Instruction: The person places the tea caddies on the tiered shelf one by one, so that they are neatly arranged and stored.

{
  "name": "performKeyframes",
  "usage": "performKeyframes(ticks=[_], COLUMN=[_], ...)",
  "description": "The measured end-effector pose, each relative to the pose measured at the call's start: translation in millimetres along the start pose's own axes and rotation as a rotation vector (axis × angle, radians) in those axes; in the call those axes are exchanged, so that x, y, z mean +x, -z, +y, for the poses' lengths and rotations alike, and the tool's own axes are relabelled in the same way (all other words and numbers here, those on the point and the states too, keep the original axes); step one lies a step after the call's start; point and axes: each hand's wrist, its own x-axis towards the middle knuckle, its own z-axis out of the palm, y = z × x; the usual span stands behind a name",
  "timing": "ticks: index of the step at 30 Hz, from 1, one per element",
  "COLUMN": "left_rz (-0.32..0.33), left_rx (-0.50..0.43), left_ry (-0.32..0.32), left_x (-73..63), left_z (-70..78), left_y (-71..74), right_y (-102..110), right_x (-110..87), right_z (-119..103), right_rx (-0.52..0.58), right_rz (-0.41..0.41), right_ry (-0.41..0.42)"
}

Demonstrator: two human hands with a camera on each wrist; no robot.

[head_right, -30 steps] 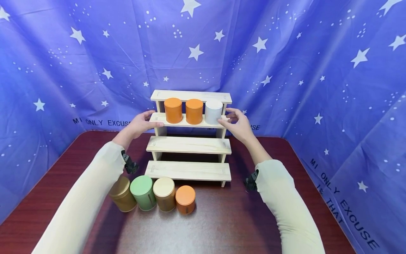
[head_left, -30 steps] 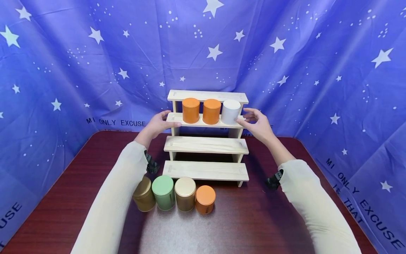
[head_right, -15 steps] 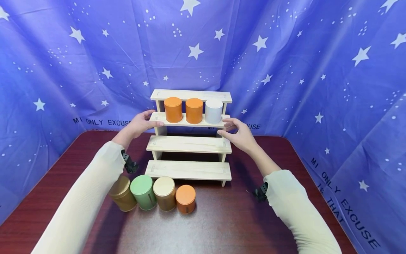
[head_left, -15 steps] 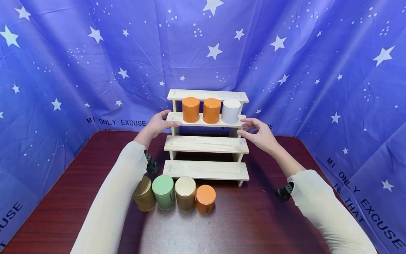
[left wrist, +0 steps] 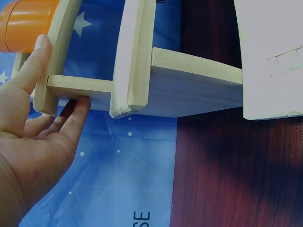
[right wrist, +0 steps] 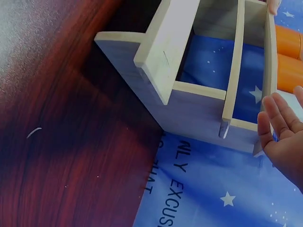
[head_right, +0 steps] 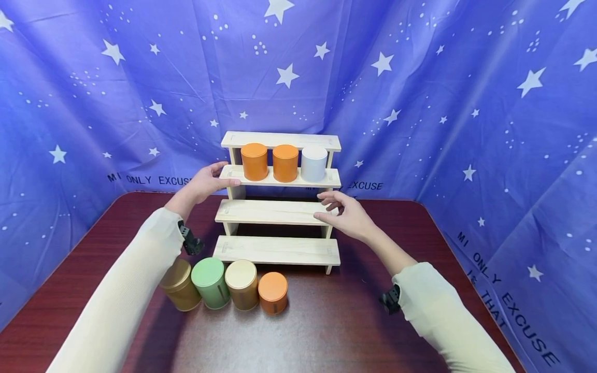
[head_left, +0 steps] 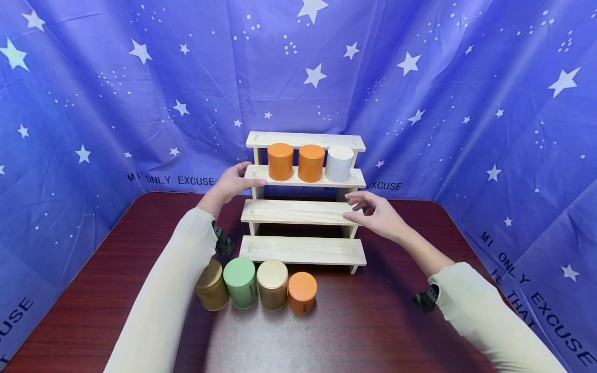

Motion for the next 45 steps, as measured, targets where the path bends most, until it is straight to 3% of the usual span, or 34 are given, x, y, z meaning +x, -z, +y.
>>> performKeyframes(ticks=[23, 31, 34, 41, 45], left_rz=[-0.012, -0.029, -0.027, -0.011, 0.001], left_rx=[0.002, 0.017, 0.027, 0.013, 0.022], left_ry=[0.019, 0.033, 0.028, 0.034, 0.025], left_x=[0.0, -23.0, -22.5, -4.0, -0.7], left_z=[0.5, 22.8, 21.5, 4.7, 0.9], left_y=[1.3, -1.0, -0.8, 1.6, 1.0], right_y=[-28.4, -44.3, -53.1, -65.0, -69.9], right_x=[-24.8, -36.2, -41.0, -47.8, -51.0], right_z=[-7.3, -7.3, -4.9, -0.2, 0.7], right_rx=[0.004, 0.011, 0.012, 0.029, 0.058], right_rz=[-0.153, -0.239, -0.273, -0.32, -0.328], right_ry=[0.064, 0.073, 0.084, 0.13, 0.122])
